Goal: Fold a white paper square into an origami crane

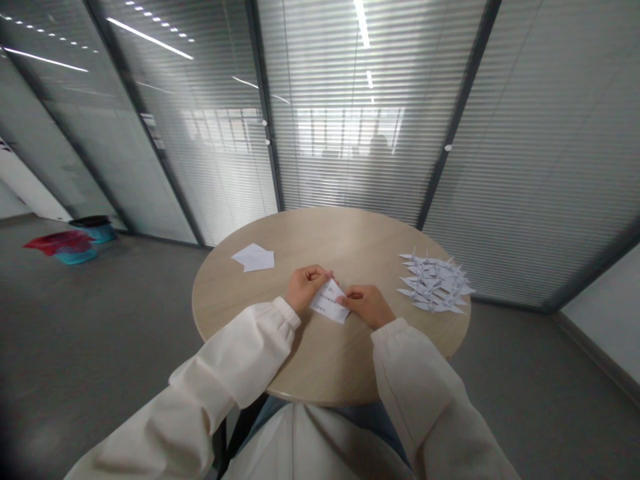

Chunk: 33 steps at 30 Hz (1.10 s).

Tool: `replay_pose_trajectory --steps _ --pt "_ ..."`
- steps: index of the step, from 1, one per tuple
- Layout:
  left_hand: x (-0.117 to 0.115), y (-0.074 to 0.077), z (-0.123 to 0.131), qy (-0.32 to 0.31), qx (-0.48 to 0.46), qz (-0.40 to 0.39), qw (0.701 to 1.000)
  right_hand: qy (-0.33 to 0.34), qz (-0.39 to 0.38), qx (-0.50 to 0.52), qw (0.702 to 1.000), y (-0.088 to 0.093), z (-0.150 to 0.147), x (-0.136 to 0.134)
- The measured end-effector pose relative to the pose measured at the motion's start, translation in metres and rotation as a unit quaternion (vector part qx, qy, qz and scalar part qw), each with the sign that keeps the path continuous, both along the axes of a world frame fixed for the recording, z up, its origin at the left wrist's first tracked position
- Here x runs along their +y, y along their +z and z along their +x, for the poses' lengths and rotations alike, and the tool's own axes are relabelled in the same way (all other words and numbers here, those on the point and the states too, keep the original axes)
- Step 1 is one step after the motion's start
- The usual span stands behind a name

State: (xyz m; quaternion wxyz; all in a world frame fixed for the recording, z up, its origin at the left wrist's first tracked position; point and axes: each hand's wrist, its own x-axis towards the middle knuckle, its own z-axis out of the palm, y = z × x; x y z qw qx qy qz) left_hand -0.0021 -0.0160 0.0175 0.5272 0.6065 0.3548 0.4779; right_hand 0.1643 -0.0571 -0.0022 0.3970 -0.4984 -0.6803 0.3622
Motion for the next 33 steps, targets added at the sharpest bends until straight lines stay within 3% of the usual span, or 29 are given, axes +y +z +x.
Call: replay_pose_trajectory --steps 4,14,23,33 --pt "0.0003 -0.0019 -0.0002 0.004 0.028 0.019 0.999 0.009 -0.011 0.004 1.000 0.0004 -0.0011 -0.0001" --pt "0.0041 -0.0044 -0.0007 0.098 0.164 0.115 0.975 0.023 -0.025 0.008 0.999 0.0018 -0.0005 -0.0013" --pt "0.0049 -0.0058 0.0005 -0.042 0.076 0.013 0.996 -0.021 -0.017 -0.001 1.000 0.0031 -0.0002 -0.0021" --pt "0.0038 -0.0079 0.0014 -0.034 0.077 0.029 0.996 0.010 -0.023 0.007 1.000 -0.0006 0.0015 0.0001"
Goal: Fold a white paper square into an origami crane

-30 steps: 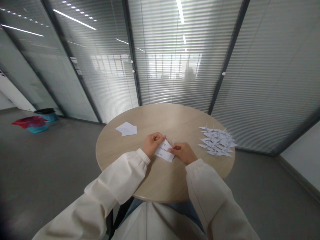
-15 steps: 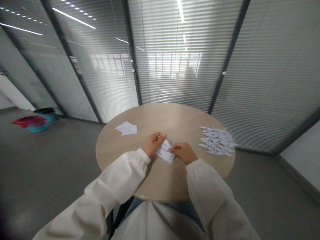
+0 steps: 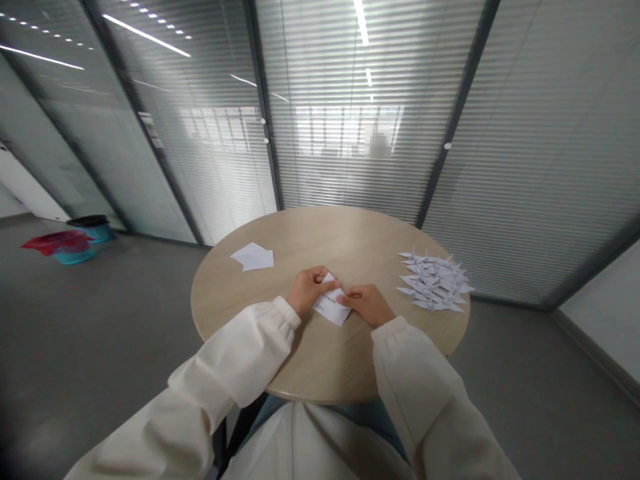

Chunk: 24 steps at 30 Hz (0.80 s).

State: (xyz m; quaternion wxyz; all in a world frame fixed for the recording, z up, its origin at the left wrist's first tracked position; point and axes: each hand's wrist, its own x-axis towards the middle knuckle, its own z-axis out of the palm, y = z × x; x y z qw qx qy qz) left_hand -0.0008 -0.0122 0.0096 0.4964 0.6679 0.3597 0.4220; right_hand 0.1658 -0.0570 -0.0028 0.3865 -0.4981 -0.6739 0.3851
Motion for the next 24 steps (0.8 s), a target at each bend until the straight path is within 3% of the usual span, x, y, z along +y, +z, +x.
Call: replay_pose_trajectory --steps 13,24 --pt "0.0008 -0.0011 -0.0020 0.033 0.068 0.058 0.996 0.022 -0.015 0.018 0.999 -0.0044 0.0017 0.0027" --pt "0.0011 -0.0039 -0.0024 -0.003 0.051 0.081 0.995 0.003 0.018 -0.008 1.000 -0.0026 0.0011 0.0019"
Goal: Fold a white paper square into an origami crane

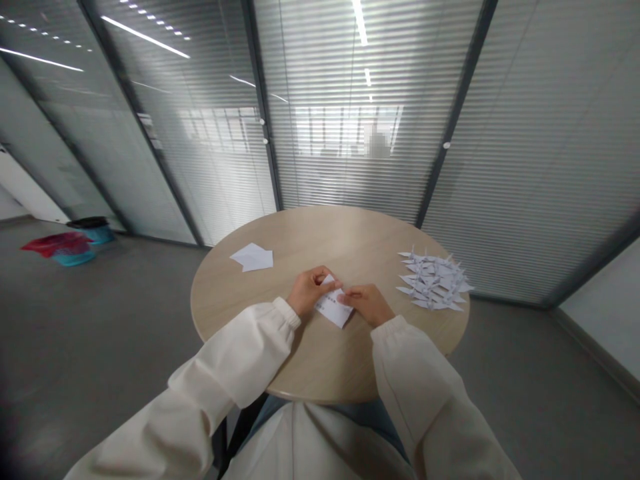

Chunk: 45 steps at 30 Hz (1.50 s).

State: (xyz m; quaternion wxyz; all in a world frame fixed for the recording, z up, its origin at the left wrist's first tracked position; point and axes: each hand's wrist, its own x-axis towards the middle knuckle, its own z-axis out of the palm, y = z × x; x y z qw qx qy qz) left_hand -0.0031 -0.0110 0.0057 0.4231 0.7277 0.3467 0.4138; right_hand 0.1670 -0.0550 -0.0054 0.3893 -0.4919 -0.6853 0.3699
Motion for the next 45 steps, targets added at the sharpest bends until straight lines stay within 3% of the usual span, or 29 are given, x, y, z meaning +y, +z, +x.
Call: replay_pose_trajectory --steps 12,18,26,36,42,45 --pt "0.0013 -0.0013 0.0006 -0.008 0.038 0.041 0.998 -0.011 0.058 -0.011 0.998 -0.0015 -0.0024 0.0001" --pt "0.0022 -0.0031 0.0007 -0.027 0.017 0.025 0.999 -0.004 0.049 0.004 0.999 -0.0006 -0.0017 -0.0014" --pt "0.0039 -0.0011 -0.0010 0.018 0.006 0.016 1.000 -0.029 0.054 0.003 0.998 0.0008 -0.0027 0.0011" --pt "0.0030 -0.0030 -0.0006 0.007 0.000 0.026 1.000 -0.023 0.080 -0.017 0.996 -0.0041 0.0003 0.0031" --pt "0.0043 0.0023 -0.0012 0.064 -0.025 0.015 0.998 -0.048 0.071 0.007 0.996 -0.0029 0.0003 0.0038" --pt "0.0036 0.0045 -0.0014 0.063 -0.035 0.006 0.997 -0.068 0.071 0.016 0.995 -0.0042 0.0020 0.0046"
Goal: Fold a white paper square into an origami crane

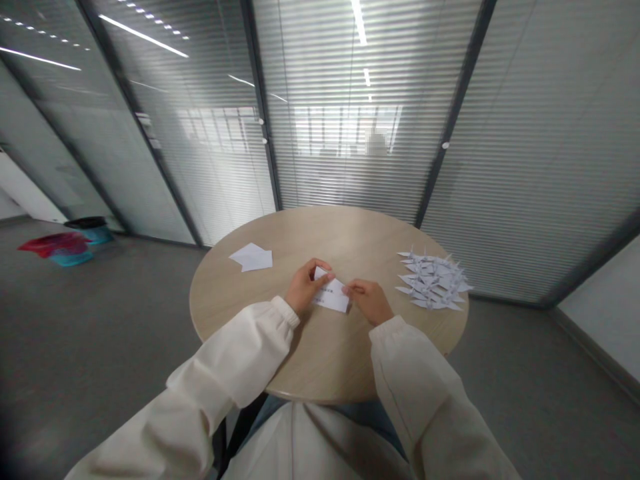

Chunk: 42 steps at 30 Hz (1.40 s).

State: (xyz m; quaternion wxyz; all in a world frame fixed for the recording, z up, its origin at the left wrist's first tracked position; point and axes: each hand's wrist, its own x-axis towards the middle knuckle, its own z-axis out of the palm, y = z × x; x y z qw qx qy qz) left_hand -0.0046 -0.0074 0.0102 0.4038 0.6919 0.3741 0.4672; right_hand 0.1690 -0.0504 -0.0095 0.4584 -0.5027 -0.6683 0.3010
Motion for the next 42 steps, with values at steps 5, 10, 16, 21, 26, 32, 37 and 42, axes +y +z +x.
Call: replay_pose_trajectory --steps 5,10,16,21,26,32,37,42 --pt "-0.001 0.000 0.000 0.000 0.004 -0.001 1.000 -0.010 0.022 -0.013 1.000 -0.002 0.001 0.001" --pt "0.001 -0.001 0.000 0.012 0.020 0.014 1.000 -0.026 0.022 -0.001 0.999 0.001 -0.001 0.000" --pt "0.004 -0.005 0.001 -0.046 -0.008 0.024 0.999 -0.081 0.023 0.044 0.996 0.005 -0.001 -0.002" --pt "0.006 -0.008 0.002 -0.070 -0.007 0.000 0.997 -0.100 0.034 0.020 0.994 0.003 0.001 -0.002" --pt "0.006 -0.008 0.002 -0.068 -0.028 -0.023 0.997 -0.100 0.064 -0.005 0.993 -0.001 0.001 0.001" --pt "0.003 -0.007 0.003 -0.117 -0.027 -0.080 0.990 -0.089 0.071 0.051 0.992 0.001 -0.001 -0.001" --pt "0.000 -0.009 0.004 -0.192 0.015 -0.133 0.972 -0.072 0.079 0.036 0.994 0.005 -0.003 -0.005" --pt "0.007 -0.013 0.004 -0.137 -0.023 -0.161 0.977 -0.053 0.145 -0.002 0.988 0.009 -0.004 -0.007"
